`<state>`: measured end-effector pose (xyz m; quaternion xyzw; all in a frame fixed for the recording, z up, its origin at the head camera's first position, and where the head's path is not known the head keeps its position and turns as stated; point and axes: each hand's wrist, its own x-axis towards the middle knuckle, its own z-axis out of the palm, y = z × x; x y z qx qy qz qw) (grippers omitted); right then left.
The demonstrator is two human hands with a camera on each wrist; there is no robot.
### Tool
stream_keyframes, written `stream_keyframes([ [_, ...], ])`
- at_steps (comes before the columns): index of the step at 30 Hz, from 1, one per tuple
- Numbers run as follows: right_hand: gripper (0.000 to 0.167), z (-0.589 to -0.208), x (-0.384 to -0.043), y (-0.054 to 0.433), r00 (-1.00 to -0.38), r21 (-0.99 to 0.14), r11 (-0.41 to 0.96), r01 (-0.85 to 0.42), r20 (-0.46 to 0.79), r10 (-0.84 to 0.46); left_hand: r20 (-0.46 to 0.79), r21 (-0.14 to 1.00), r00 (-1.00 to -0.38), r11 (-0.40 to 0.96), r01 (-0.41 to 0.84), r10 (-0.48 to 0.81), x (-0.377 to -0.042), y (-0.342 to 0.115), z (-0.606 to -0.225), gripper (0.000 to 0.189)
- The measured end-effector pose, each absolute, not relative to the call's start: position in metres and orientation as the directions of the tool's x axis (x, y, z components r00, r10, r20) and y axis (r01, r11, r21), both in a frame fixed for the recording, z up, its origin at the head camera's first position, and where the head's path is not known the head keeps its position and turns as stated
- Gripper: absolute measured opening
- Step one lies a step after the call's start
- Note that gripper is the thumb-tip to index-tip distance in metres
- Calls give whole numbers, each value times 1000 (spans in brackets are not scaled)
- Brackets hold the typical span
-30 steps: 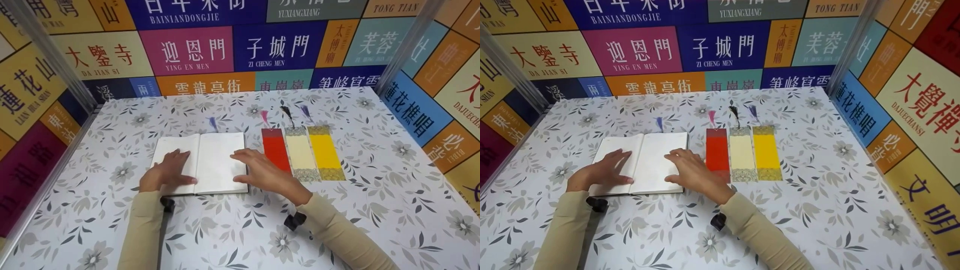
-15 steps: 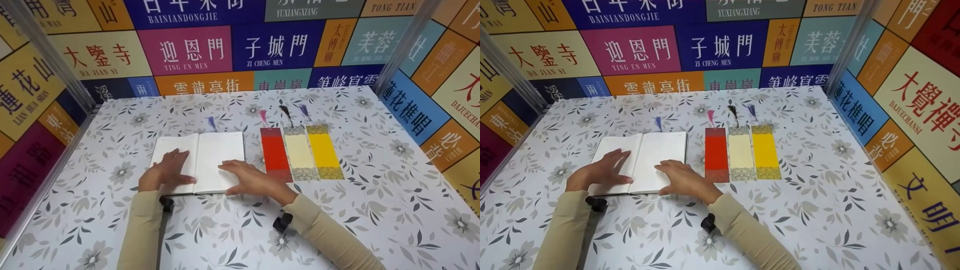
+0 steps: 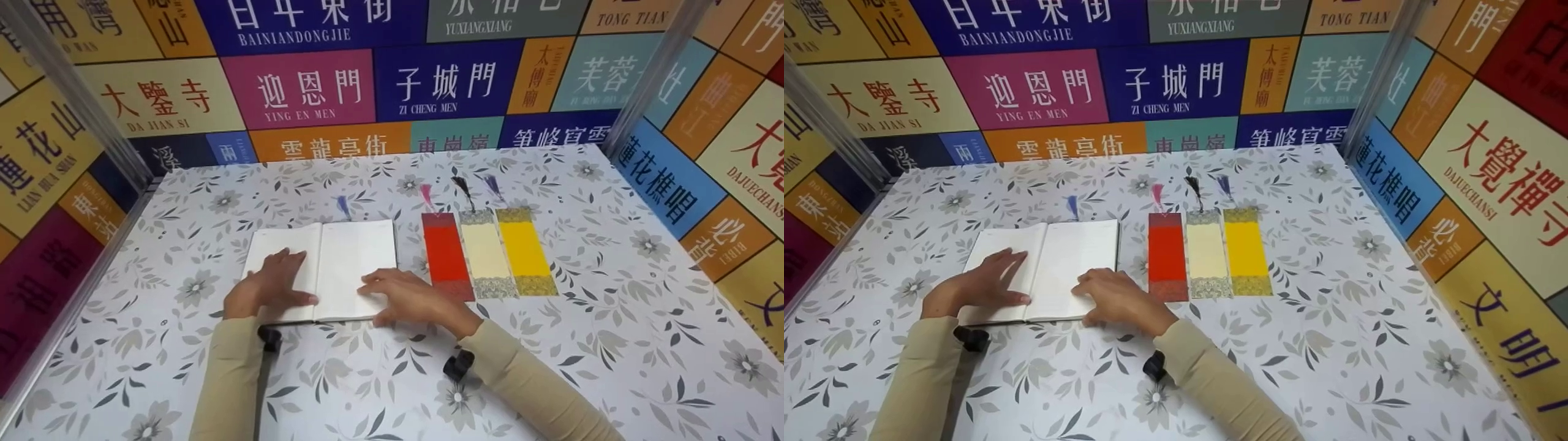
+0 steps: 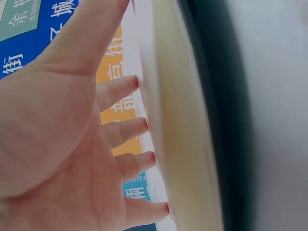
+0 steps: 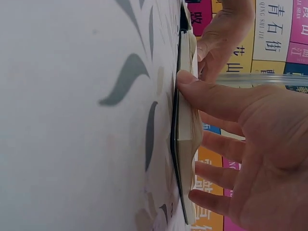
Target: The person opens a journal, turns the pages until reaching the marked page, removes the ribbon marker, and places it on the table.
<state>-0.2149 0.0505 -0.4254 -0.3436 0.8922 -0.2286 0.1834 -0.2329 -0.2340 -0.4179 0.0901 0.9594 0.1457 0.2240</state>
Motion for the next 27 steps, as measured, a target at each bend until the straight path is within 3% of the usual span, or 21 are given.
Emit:
stream_keyframes([
  [10, 53, -422, -219, 61, -626, -560, 602, -569, -180, -759, -393, 334, -893, 939, 86, 221, -232, -233, -419, 102],
  [18, 47, -423, -221, 64, -615, -604, 587, -539, -195, -764, -395, 332, -890, 938, 95, 230, -232, -233, -420, 103],
  [22, 45, -421, -224, 66, -636, -634, 577, -515, -169, -753, -402, 347, -885, 934, 87, 232, -232, -234, -418, 104],
  [27, 48, -423, -229, 68, -725, -670, 586, -456, -103, -681, -401, 346, -886, 934, 88, 232, -232, -236, -419, 104],
])
